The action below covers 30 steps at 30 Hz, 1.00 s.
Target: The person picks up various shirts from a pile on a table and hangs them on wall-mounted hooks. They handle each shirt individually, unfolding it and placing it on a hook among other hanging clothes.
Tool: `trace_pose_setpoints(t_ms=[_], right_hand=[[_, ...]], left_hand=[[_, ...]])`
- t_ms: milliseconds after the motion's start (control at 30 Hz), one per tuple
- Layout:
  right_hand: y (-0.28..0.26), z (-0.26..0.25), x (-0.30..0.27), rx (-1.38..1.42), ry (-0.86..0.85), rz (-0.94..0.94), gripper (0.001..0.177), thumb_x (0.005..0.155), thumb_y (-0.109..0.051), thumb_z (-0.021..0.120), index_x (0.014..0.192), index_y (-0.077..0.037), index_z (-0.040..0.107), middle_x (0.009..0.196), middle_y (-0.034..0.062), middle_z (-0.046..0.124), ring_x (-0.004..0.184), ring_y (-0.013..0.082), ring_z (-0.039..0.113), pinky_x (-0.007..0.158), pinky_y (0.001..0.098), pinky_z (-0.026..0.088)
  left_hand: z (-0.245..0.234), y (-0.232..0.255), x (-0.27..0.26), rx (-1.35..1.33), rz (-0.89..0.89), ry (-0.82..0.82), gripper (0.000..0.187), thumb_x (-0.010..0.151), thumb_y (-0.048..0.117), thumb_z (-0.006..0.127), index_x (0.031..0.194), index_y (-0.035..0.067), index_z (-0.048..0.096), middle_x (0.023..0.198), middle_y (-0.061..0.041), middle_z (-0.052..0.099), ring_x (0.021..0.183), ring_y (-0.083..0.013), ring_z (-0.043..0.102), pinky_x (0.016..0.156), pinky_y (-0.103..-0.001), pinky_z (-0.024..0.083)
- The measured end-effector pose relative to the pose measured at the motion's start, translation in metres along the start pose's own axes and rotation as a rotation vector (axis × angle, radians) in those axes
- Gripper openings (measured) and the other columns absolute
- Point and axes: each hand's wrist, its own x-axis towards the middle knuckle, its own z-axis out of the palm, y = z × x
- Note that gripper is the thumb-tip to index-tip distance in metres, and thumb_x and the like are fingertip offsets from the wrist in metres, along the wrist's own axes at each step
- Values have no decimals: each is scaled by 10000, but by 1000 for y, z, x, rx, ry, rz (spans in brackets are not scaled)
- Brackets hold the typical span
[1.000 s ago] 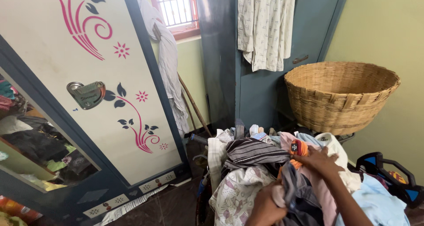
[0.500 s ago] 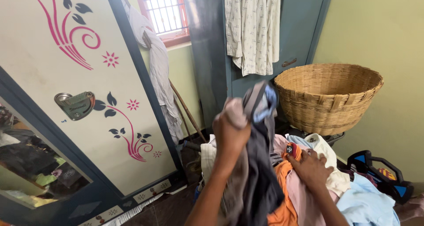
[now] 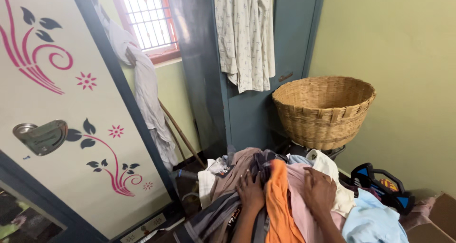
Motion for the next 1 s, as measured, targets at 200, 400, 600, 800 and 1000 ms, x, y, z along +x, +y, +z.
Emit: trace_pose_setpoints(t_ms=[200, 400, 600, 800, 1000], right_hand=[[10, -1, -6, 237, 242, 24, 257, 961, -82, 551, 1138, -84, 738, 1052, 134, 756, 1022, 352, 645, 943, 453, 511], [3, -6, -12, 86, 193, -38, 263, 910, -151, 622, 1131, -79, 745, 1075, 141, 721, 1107, 346, 598, 974, 472, 479], [-16, -14, -7, -170, -25, -132, 259, 861, -351, 706, 1025, -166, 782, 1070, 33, 755, 1123, 274, 608, 1042, 482, 400], [-17, -13, -6, -120, 36, -237, 196, 871, -297, 695, 971, -136, 745, 1036, 30, 743, 1101, 278, 617, 982, 495, 414], [-1, -10, -18, 255, 352, 93, 148, 1073, -154, 573, 1068, -7, 585, 1005, 246, 645, 945, 402, 616, 844, 504, 483]], left_hand=[[-14, -1, -9, 36, 35, -14, 694, 869, 460, 666, 1480, 188, 482, 1667, -142, 168, 1512, -436, 151, 1163, -683, 144], [-30, 7, -24, 7, -49, -41, 438, 945, 384, 609, 1330, 176, 607, 1662, -95, 301, 1545, -334, 250, 1253, -543, 171], [-38, -4, 7, -911, -439, 335, 362, 964, 192, 594, 1301, 61, 615, 1347, -139, 618, 1244, -287, 585, 1048, -441, 437], [-98, 58, -10, -1195, -133, 415, 182, 989, 109, 565, 1110, 36, 681, 1102, -77, 732, 1041, -206, 691, 932, -333, 543], [-83, 123, -54, -1122, -6, 296, 201, 999, 55, 511, 1106, -16, 666, 1050, -149, 745, 971, -253, 739, 875, -332, 586]])
